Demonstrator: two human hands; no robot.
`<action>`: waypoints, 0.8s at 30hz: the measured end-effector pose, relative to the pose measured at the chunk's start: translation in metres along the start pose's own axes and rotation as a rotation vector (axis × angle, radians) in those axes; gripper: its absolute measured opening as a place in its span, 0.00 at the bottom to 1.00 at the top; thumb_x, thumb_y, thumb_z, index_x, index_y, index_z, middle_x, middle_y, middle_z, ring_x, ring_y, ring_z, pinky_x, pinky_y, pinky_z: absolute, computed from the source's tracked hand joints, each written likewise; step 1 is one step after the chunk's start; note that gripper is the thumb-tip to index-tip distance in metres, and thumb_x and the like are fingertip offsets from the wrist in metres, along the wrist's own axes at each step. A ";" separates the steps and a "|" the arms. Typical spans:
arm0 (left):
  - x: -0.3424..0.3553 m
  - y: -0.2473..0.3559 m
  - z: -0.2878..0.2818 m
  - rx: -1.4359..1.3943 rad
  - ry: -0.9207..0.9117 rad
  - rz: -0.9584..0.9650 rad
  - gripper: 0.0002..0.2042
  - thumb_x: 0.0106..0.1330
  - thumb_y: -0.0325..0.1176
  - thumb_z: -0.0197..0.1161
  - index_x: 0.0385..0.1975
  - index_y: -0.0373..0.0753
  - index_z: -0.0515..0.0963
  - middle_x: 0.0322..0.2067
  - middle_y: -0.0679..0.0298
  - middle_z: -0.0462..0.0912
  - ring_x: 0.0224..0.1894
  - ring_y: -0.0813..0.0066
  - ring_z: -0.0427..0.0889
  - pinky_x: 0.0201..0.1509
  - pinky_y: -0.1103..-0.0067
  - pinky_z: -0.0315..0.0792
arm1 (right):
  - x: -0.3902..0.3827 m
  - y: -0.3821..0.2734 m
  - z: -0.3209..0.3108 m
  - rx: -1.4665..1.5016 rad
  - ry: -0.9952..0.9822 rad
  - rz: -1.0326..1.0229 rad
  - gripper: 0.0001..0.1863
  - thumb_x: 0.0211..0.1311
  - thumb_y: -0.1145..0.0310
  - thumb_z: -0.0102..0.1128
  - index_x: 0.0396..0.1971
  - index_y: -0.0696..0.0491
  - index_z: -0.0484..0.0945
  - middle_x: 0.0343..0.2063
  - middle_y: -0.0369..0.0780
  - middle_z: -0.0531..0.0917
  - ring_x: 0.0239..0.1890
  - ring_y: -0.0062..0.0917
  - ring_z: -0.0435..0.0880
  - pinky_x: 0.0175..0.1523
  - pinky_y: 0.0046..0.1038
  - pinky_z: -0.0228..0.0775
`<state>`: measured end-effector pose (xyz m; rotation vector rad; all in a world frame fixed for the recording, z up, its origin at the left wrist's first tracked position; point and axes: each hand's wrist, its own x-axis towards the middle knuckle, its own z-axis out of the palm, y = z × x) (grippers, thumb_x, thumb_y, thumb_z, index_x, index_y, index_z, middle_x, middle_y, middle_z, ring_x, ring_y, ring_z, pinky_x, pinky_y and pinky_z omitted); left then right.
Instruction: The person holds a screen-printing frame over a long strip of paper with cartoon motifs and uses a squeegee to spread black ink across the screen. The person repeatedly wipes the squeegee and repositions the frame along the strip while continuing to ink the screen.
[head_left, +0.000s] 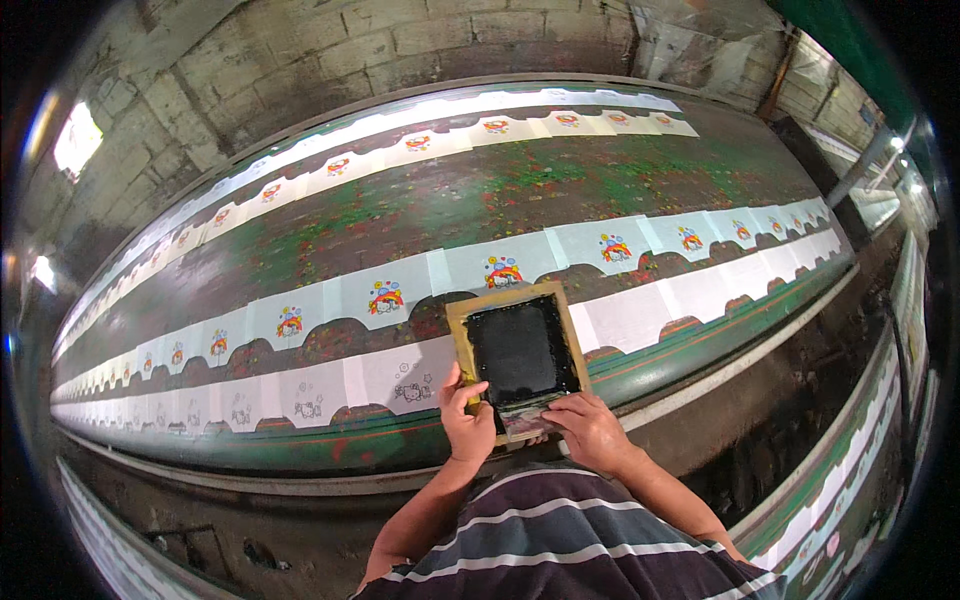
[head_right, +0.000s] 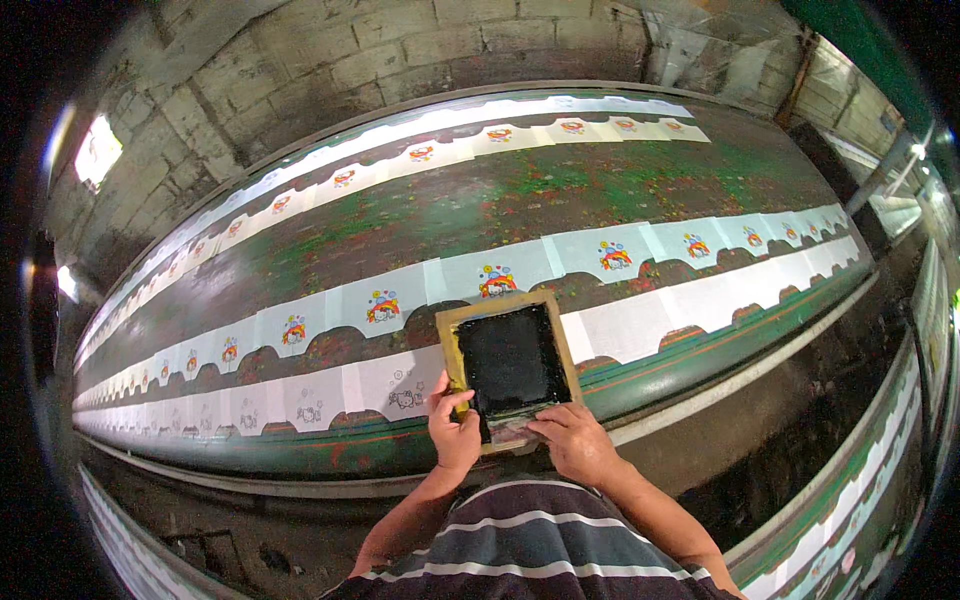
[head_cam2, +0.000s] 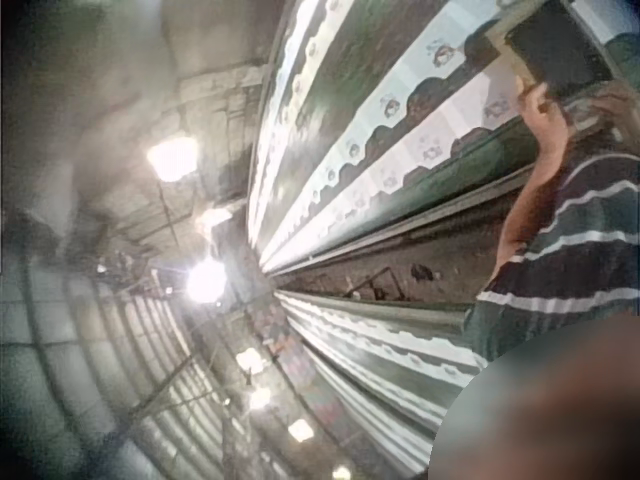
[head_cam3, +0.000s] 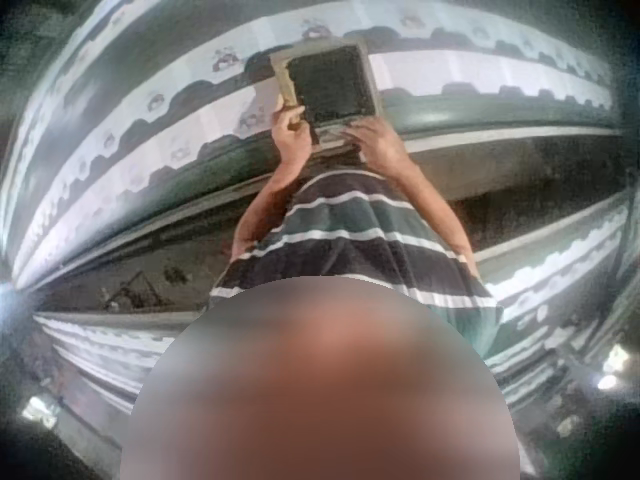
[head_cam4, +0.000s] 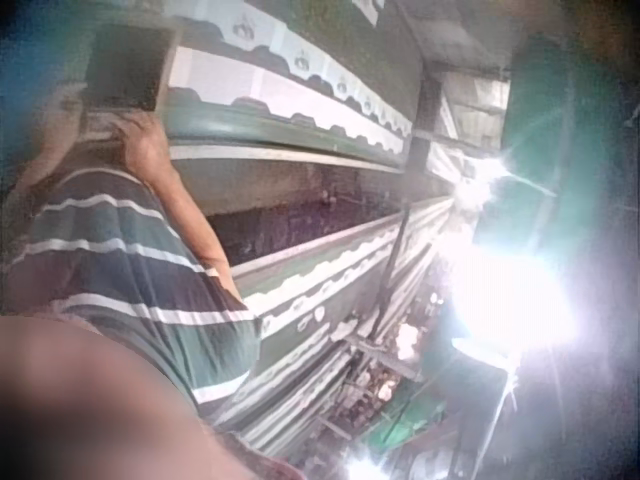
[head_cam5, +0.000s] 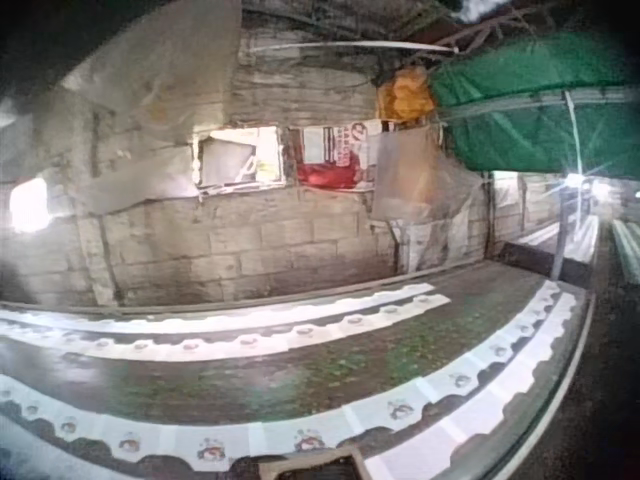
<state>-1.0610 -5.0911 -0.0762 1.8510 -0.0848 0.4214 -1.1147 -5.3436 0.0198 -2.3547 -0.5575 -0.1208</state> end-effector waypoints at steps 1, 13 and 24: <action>-0.001 0.002 0.006 0.012 0.000 -0.014 0.21 0.57 0.10 0.67 0.48 0.39 0.89 0.77 0.44 0.75 0.75 0.45 0.78 0.79 0.59 0.71 | -0.002 0.006 -0.004 0.008 0.001 -0.019 0.25 0.55 0.81 0.69 0.56 0.55 0.91 0.54 0.48 0.89 0.58 0.50 0.88 0.67 0.49 0.81; -0.003 0.001 0.020 -0.007 -0.011 -0.141 0.20 0.58 0.11 0.67 0.47 0.38 0.90 0.77 0.42 0.76 0.77 0.44 0.76 0.80 0.59 0.70 | 0.014 0.019 -0.027 -0.016 -0.081 -0.081 0.23 0.59 0.80 0.70 0.56 0.54 0.91 0.54 0.46 0.90 0.58 0.46 0.88 0.65 0.48 0.81; -0.003 0.000 0.020 0.024 -0.031 -0.176 0.19 0.59 0.13 0.69 0.48 0.39 0.91 0.75 0.42 0.79 0.74 0.44 0.78 0.78 0.60 0.71 | 0.059 0.021 -0.034 -0.226 -0.460 -0.180 0.22 0.59 0.75 0.70 0.56 0.52 0.89 0.48 0.44 0.89 0.55 0.46 0.88 0.61 0.48 0.82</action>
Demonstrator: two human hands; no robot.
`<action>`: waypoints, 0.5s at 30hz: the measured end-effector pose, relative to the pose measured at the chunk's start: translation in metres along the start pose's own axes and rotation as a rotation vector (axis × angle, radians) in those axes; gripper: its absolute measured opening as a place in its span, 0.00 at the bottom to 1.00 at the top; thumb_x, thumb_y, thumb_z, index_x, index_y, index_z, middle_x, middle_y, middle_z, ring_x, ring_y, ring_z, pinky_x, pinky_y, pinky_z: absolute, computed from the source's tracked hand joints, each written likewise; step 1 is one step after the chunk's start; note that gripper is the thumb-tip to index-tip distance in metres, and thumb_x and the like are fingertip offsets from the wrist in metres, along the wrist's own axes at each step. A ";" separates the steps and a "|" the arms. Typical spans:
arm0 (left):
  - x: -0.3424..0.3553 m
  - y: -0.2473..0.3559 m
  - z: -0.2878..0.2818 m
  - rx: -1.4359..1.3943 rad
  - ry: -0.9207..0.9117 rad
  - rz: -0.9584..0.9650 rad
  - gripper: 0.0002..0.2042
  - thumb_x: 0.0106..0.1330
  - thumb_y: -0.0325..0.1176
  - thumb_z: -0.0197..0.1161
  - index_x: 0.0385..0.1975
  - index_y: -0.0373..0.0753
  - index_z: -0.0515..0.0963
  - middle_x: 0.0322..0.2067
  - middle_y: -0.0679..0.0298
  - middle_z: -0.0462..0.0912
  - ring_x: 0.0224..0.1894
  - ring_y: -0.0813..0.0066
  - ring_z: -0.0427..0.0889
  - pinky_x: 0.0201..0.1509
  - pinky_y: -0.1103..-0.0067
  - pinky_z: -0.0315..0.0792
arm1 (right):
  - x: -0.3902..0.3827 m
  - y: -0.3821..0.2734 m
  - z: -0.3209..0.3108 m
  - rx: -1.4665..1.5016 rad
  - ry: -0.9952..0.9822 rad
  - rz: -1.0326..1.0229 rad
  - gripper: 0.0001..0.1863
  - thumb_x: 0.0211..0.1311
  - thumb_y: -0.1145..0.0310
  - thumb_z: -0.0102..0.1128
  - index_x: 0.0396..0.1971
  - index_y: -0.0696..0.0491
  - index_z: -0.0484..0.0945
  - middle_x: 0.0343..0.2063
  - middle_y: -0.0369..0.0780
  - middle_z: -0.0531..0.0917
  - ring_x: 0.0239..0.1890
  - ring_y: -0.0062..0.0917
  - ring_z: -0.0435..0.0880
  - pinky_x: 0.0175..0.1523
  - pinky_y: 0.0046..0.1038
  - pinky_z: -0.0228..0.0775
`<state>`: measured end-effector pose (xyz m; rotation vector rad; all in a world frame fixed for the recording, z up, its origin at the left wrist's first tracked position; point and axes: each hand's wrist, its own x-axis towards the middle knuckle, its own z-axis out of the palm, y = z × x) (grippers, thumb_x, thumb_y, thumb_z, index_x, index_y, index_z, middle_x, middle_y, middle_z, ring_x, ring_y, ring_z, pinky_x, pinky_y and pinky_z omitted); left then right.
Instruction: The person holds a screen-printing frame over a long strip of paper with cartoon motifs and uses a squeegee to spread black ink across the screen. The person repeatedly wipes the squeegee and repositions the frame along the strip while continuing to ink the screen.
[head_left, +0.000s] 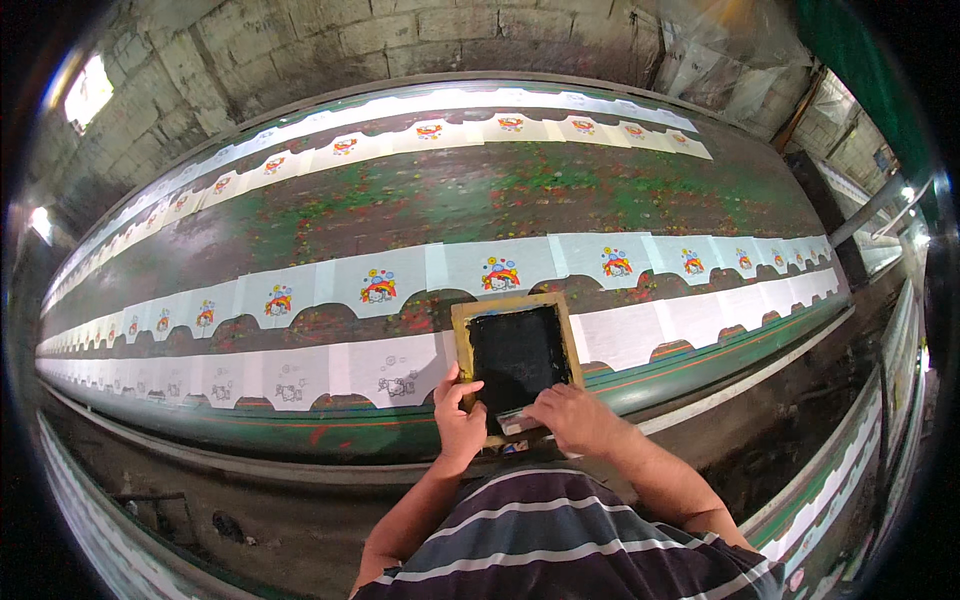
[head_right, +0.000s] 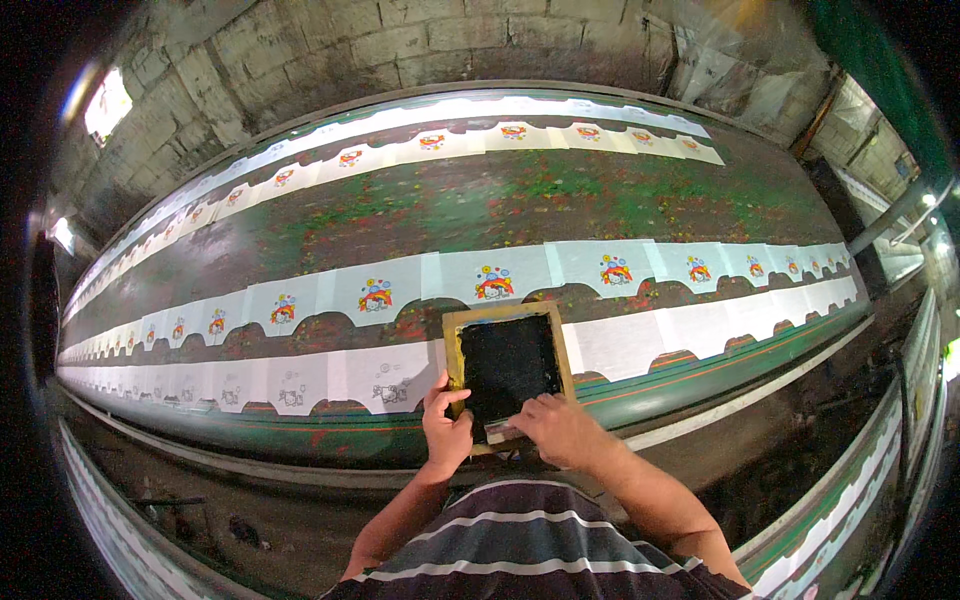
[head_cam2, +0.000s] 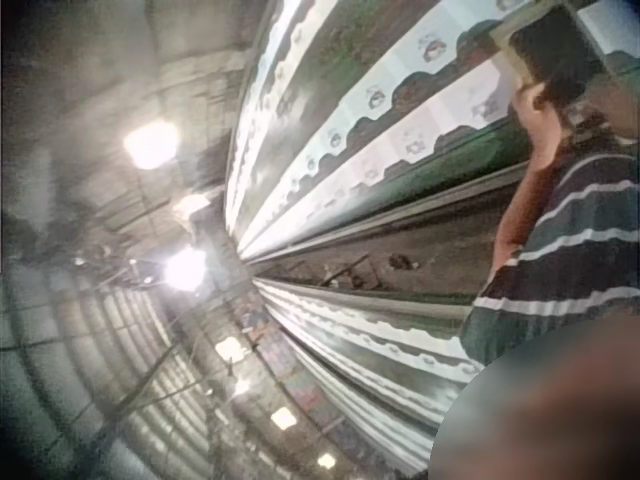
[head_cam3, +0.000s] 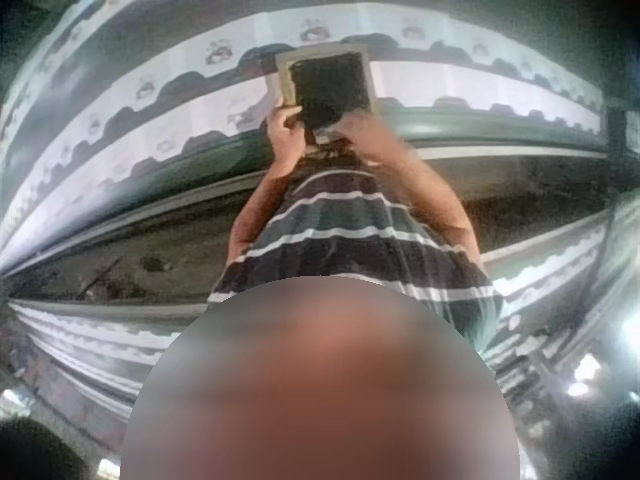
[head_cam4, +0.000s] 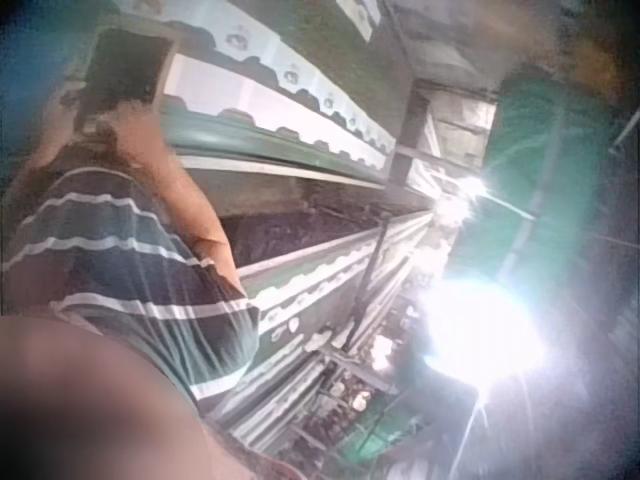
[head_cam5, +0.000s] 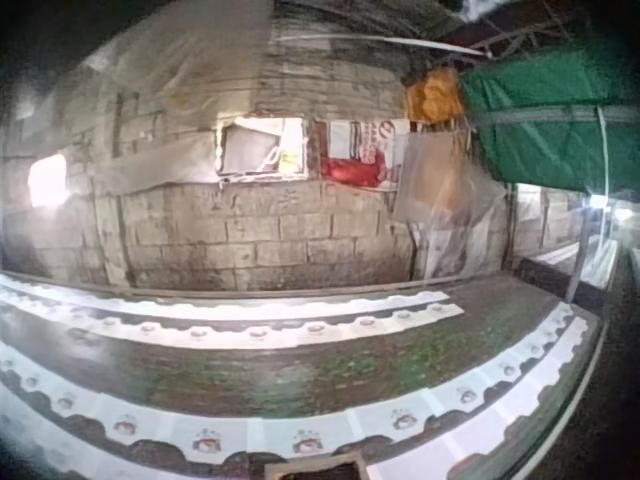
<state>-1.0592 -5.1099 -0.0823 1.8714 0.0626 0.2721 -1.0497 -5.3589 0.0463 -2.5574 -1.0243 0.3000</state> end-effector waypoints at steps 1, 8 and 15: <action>0.000 0.000 0.000 0.003 0.012 0.017 0.18 0.60 0.13 0.69 0.48 0.39 0.91 0.74 0.43 0.80 0.73 0.44 0.78 0.77 0.61 0.71 | 0.007 0.011 -0.005 0.013 -0.060 -0.003 0.22 0.60 0.76 0.69 0.56 0.52 0.89 0.48 0.45 0.88 0.55 0.47 0.88 0.62 0.49 0.81; 0.007 -0.006 -0.006 -0.010 0.001 0.025 0.16 0.66 0.15 0.68 0.50 0.39 0.90 0.70 0.44 0.82 0.72 0.44 0.81 0.79 0.60 0.72 | 0.072 0.068 -0.026 0.123 -0.036 0.093 0.20 0.62 0.78 0.66 0.54 0.50 0.91 0.47 0.49 0.89 0.57 0.50 0.88 0.64 0.49 0.81; 0.017 0.004 -0.014 0.007 -0.049 -0.025 0.18 0.64 0.13 0.70 0.52 0.38 0.90 0.68 0.45 0.82 0.73 0.46 0.81 0.79 0.61 0.73 | 0.121 0.096 -0.021 -0.018 0.184 0.171 0.22 0.67 0.76 0.68 0.59 0.46 0.91 0.50 0.47 0.90 0.60 0.48 0.88 0.68 0.52 0.80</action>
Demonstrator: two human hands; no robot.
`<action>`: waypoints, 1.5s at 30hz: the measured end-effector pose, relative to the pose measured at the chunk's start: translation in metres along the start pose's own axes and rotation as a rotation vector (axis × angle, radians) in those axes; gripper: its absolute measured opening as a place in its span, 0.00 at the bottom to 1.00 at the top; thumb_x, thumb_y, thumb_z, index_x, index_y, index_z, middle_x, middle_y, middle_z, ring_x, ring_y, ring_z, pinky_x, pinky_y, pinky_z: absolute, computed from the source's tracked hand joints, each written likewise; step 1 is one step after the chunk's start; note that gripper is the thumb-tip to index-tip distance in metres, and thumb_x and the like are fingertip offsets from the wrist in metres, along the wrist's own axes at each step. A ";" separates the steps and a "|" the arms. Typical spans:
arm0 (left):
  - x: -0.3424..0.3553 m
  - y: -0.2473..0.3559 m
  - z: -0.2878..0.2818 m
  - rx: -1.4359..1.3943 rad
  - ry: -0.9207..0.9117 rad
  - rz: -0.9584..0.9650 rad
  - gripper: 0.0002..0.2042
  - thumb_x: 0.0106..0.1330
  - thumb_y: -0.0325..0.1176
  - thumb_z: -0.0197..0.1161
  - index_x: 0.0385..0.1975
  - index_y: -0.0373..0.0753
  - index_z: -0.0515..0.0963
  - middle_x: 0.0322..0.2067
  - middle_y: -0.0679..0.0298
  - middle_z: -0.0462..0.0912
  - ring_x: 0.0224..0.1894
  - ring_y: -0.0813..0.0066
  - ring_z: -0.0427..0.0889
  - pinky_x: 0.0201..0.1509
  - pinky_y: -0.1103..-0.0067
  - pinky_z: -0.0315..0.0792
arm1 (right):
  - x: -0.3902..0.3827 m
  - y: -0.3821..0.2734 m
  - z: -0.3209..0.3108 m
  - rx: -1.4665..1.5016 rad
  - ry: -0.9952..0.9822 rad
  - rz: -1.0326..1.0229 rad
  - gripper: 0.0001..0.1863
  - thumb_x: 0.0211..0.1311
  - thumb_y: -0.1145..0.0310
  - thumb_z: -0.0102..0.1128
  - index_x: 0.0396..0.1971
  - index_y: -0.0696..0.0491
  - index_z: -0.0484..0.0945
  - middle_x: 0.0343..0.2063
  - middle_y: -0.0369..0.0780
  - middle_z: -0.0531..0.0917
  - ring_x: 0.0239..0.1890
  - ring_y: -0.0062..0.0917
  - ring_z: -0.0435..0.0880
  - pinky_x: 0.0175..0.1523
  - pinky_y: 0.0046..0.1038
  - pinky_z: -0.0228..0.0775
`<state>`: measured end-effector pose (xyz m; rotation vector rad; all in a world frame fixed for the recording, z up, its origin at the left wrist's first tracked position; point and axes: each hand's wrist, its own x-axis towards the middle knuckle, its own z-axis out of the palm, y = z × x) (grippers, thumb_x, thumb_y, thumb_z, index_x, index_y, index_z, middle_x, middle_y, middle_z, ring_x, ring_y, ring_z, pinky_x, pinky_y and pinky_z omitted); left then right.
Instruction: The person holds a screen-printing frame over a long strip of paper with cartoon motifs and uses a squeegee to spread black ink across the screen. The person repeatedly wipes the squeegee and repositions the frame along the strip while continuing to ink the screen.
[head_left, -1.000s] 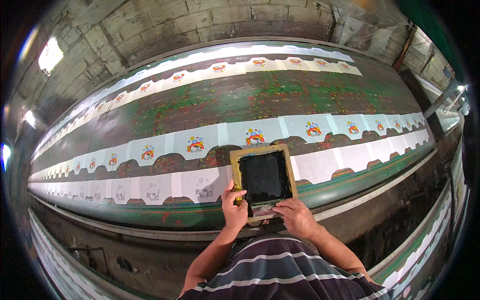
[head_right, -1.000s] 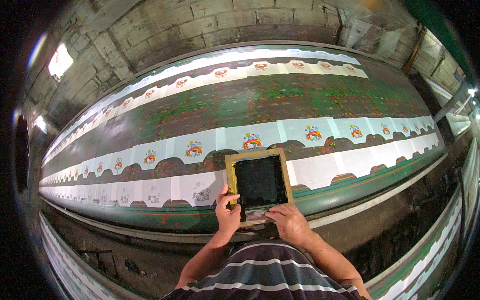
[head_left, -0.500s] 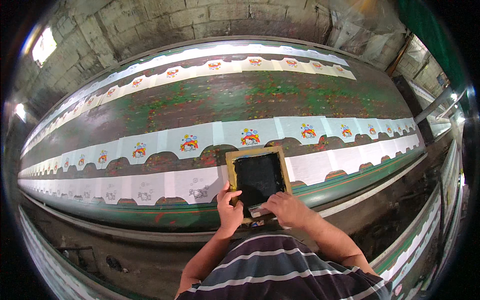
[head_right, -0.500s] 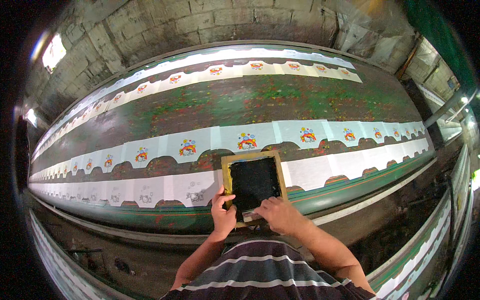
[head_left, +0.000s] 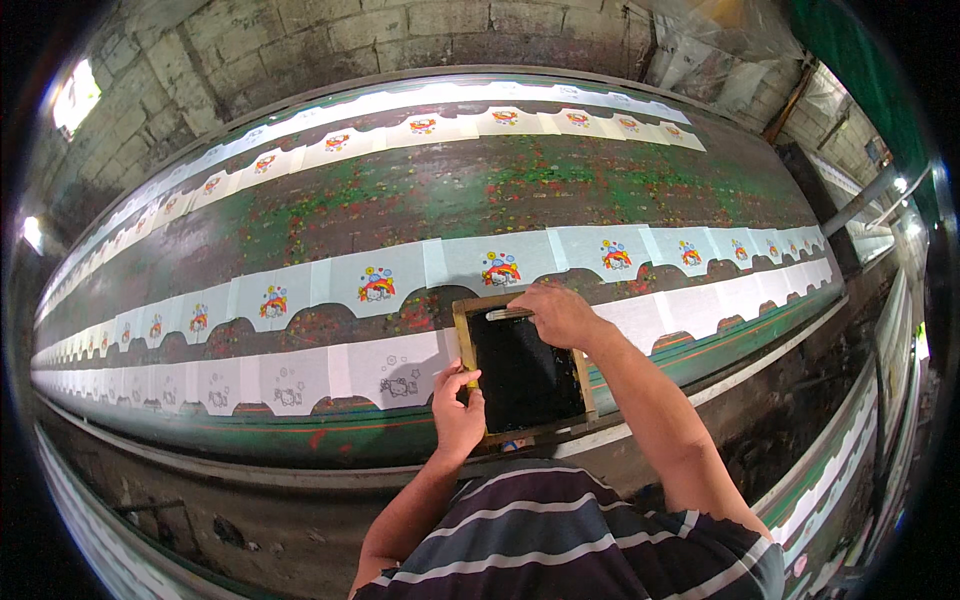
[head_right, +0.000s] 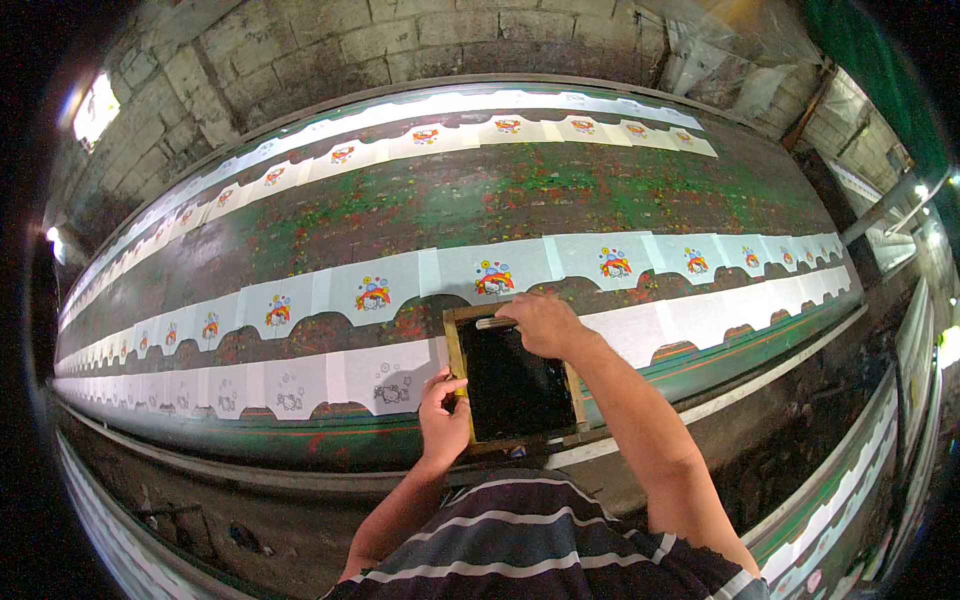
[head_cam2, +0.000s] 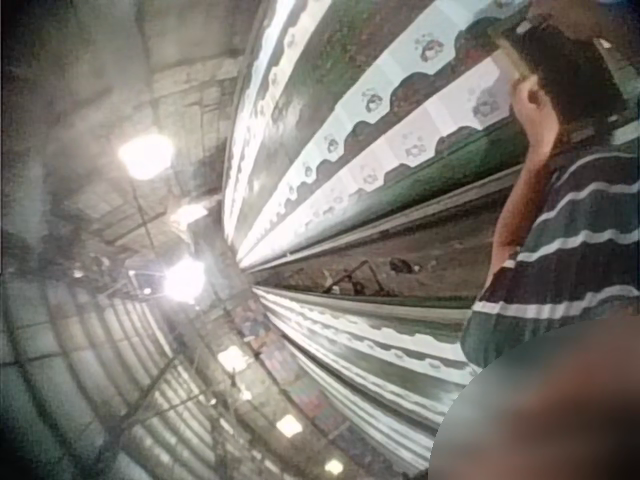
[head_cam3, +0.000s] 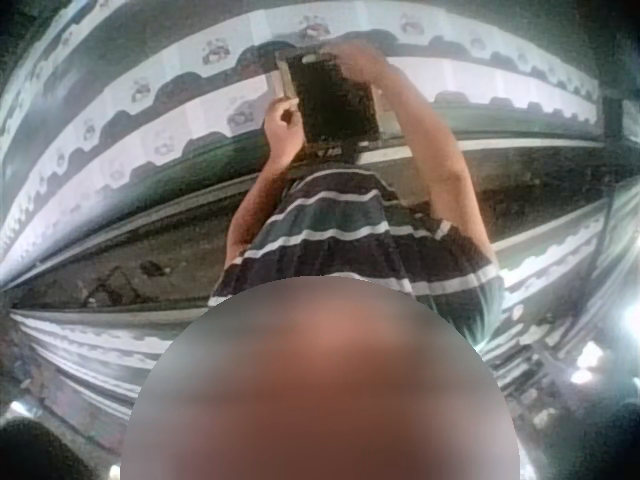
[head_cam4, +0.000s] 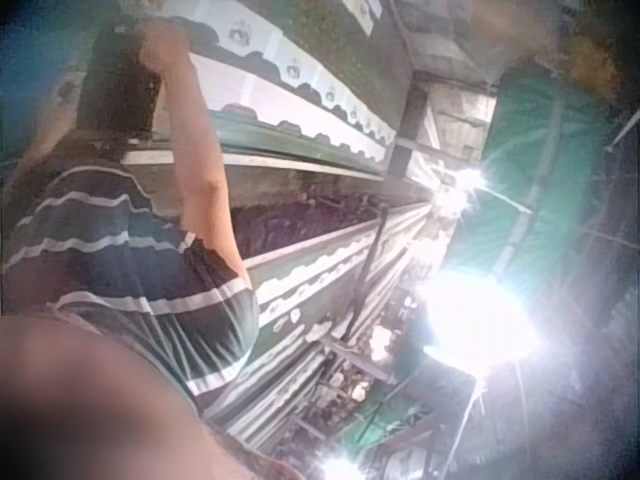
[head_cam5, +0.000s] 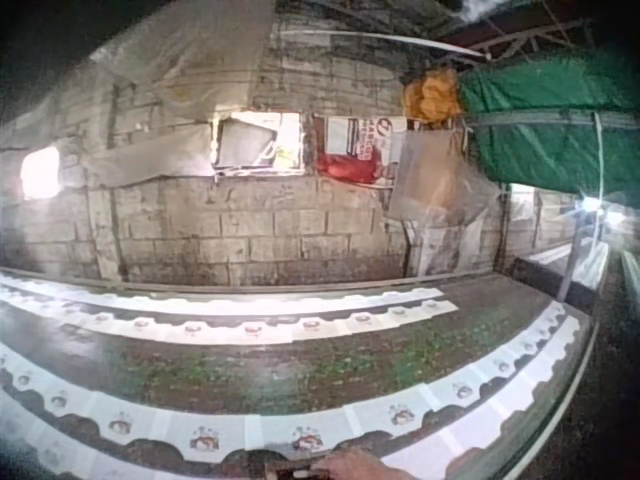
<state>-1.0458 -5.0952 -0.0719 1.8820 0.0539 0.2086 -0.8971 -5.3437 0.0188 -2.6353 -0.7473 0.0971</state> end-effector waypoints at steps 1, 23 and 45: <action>0.001 0.001 0.000 0.008 0.003 0.018 0.18 0.64 0.13 0.70 0.52 0.38 0.90 0.68 0.45 0.82 0.73 0.46 0.81 0.78 0.61 0.73 | 0.003 0.001 0.000 0.014 -0.025 0.019 0.22 0.67 0.76 0.68 0.59 0.46 0.91 0.49 0.47 0.90 0.60 0.48 0.89 0.67 0.52 0.80; -0.006 -0.005 0.006 -0.033 0.008 0.055 0.22 0.62 0.12 0.68 0.56 0.38 0.88 0.71 0.44 0.79 0.72 0.45 0.81 0.78 0.61 0.73 | -0.147 -0.099 0.012 -0.064 -0.092 -0.037 0.30 0.57 0.74 0.72 0.63 0.47 0.88 0.53 0.41 0.88 0.57 0.42 0.86 0.65 0.46 0.81; -0.026 0.043 0.134 -0.023 0.072 0.232 0.21 0.55 0.09 0.65 0.47 0.37 0.88 0.75 0.44 0.75 0.72 0.45 0.79 0.76 0.61 0.74 | -0.245 0.006 -0.022 0.207 0.202 0.095 0.27 0.54 0.76 0.76 0.58 0.51 0.91 0.57 0.44 0.89 0.59 0.45 0.87 0.67 0.47 0.79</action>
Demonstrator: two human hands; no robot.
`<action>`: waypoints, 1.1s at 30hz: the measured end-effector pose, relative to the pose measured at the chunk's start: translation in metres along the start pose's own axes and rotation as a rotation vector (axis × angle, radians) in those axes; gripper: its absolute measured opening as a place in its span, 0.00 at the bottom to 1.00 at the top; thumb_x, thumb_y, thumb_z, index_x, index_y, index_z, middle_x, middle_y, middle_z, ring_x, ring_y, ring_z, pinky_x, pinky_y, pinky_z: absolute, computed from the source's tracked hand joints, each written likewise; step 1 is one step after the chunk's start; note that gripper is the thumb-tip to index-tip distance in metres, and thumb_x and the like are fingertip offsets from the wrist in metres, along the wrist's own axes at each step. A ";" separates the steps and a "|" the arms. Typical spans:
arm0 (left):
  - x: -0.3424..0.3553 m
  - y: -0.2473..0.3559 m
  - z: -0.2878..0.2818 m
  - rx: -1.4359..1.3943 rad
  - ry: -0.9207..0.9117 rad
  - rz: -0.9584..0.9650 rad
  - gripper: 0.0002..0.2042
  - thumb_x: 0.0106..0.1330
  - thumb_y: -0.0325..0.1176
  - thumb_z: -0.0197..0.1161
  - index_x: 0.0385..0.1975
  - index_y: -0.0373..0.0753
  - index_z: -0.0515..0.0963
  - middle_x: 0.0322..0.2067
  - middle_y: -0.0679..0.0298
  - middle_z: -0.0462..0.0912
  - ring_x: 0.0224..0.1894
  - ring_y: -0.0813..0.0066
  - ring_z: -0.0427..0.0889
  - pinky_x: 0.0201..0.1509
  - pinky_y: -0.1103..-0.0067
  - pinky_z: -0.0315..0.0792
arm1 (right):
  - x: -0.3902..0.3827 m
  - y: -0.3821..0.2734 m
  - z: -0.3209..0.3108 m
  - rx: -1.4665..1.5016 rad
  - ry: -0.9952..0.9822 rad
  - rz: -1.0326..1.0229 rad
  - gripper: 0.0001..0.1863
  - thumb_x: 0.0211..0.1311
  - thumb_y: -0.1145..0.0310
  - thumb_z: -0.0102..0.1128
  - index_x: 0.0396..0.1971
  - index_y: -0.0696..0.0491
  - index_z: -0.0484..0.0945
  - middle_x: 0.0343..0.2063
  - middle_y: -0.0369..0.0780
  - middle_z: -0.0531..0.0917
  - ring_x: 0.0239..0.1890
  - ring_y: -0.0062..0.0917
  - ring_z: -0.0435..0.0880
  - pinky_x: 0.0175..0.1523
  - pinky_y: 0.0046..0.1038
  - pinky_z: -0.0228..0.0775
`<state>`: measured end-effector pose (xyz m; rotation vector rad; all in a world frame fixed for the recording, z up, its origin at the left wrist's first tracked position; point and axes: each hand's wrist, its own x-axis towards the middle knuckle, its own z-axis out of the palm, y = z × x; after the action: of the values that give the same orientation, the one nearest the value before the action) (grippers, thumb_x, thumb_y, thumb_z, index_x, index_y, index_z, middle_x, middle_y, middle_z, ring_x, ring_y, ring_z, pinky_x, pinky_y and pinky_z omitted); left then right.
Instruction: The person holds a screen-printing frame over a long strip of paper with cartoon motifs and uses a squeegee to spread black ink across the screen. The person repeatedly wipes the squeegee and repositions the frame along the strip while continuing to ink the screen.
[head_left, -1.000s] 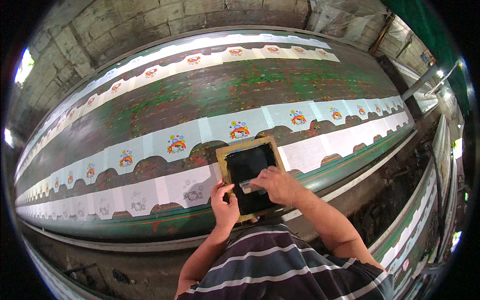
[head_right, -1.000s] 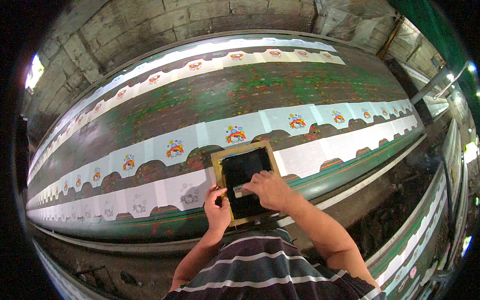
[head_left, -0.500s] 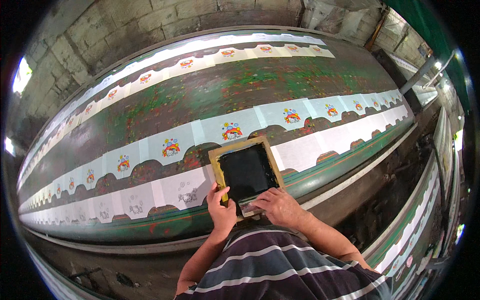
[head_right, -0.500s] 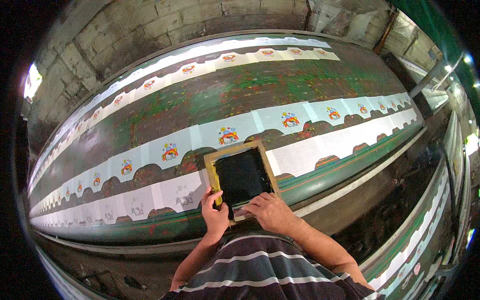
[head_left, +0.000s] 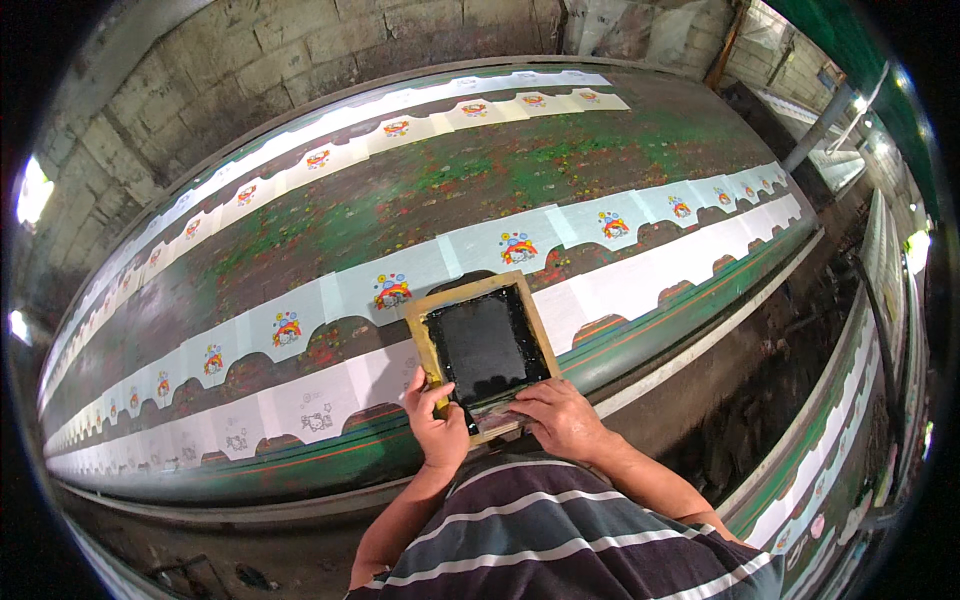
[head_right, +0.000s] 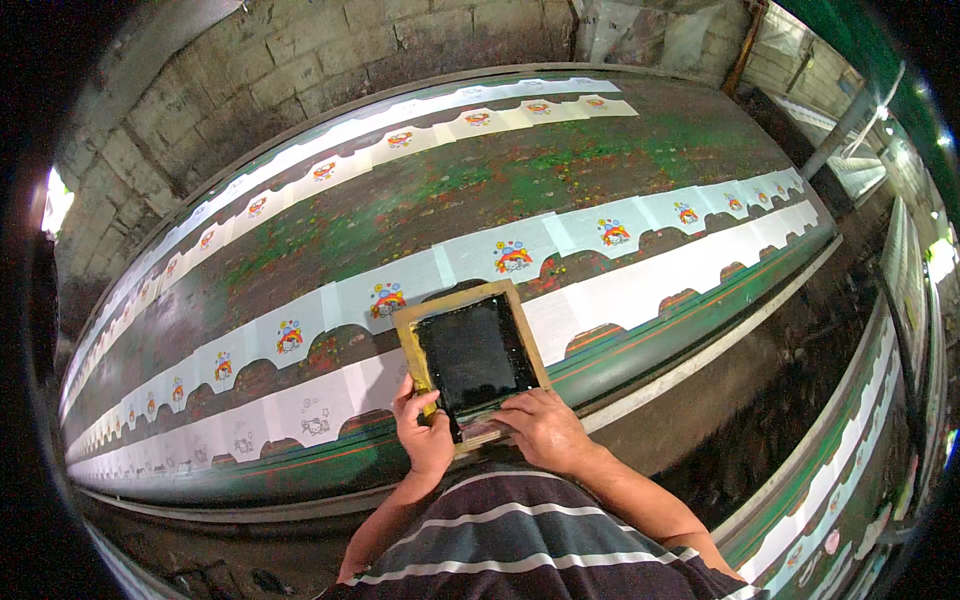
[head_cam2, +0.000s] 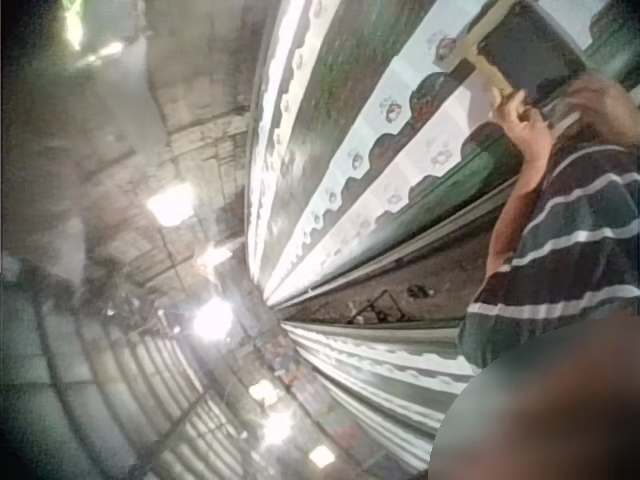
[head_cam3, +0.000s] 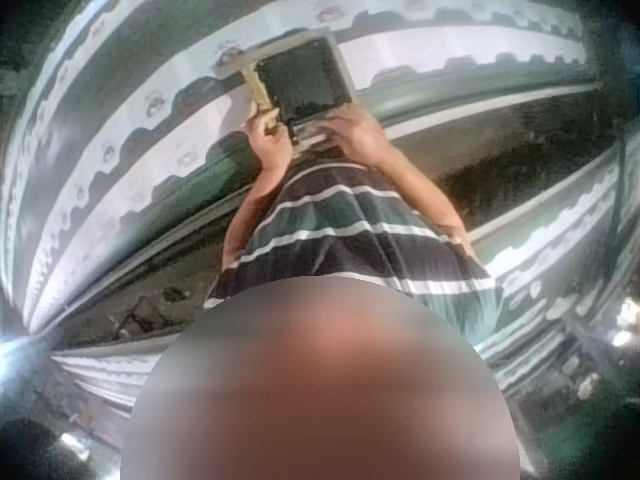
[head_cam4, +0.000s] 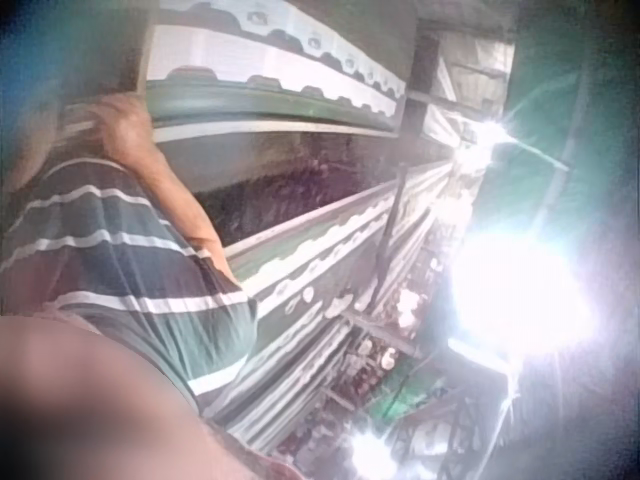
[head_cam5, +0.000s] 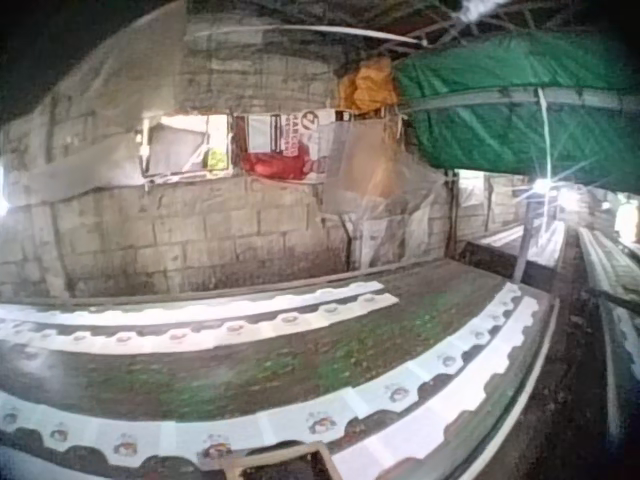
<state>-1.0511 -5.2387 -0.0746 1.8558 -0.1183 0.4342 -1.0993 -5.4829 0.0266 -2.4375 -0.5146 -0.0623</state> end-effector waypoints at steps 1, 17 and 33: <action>-0.002 0.003 0.014 0.000 0.003 0.003 0.20 0.56 0.09 0.65 0.47 0.37 0.88 0.75 0.44 0.75 0.73 0.45 0.79 0.76 0.60 0.74 | -0.007 0.010 -0.008 -0.001 0.006 -0.004 0.28 0.54 0.77 0.76 0.58 0.51 0.91 0.57 0.44 0.89 0.59 0.45 0.87 0.67 0.48 0.79; -0.023 0.028 0.112 0.012 0.020 -0.122 0.21 0.57 0.11 0.68 0.48 0.40 0.89 0.73 0.44 0.80 0.74 0.46 0.79 0.77 0.61 0.72 | -0.039 0.106 -0.081 0.088 -0.068 -0.107 0.24 0.56 0.82 0.71 0.55 0.57 0.91 0.54 0.50 0.90 0.57 0.48 0.89 0.67 0.47 0.80; -0.014 0.019 0.106 0.020 -0.005 -0.208 0.17 0.65 0.14 0.69 0.51 0.38 0.90 0.69 0.45 0.83 0.71 0.47 0.83 0.77 0.62 0.75 | 0.015 0.104 -0.091 -0.137 -0.360 -0.277 0.20 0.64 0.74 0.67 0.57 0.55 0.89 0.47 0.45 0.90 0.55 0.46 0.89 0.61 0.48 0.82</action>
<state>-1.0448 -5.3461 -0.0908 1.8665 0.0760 0.2867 -1.0393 -5.6070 0.0412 -2.5033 -1.0371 0.2362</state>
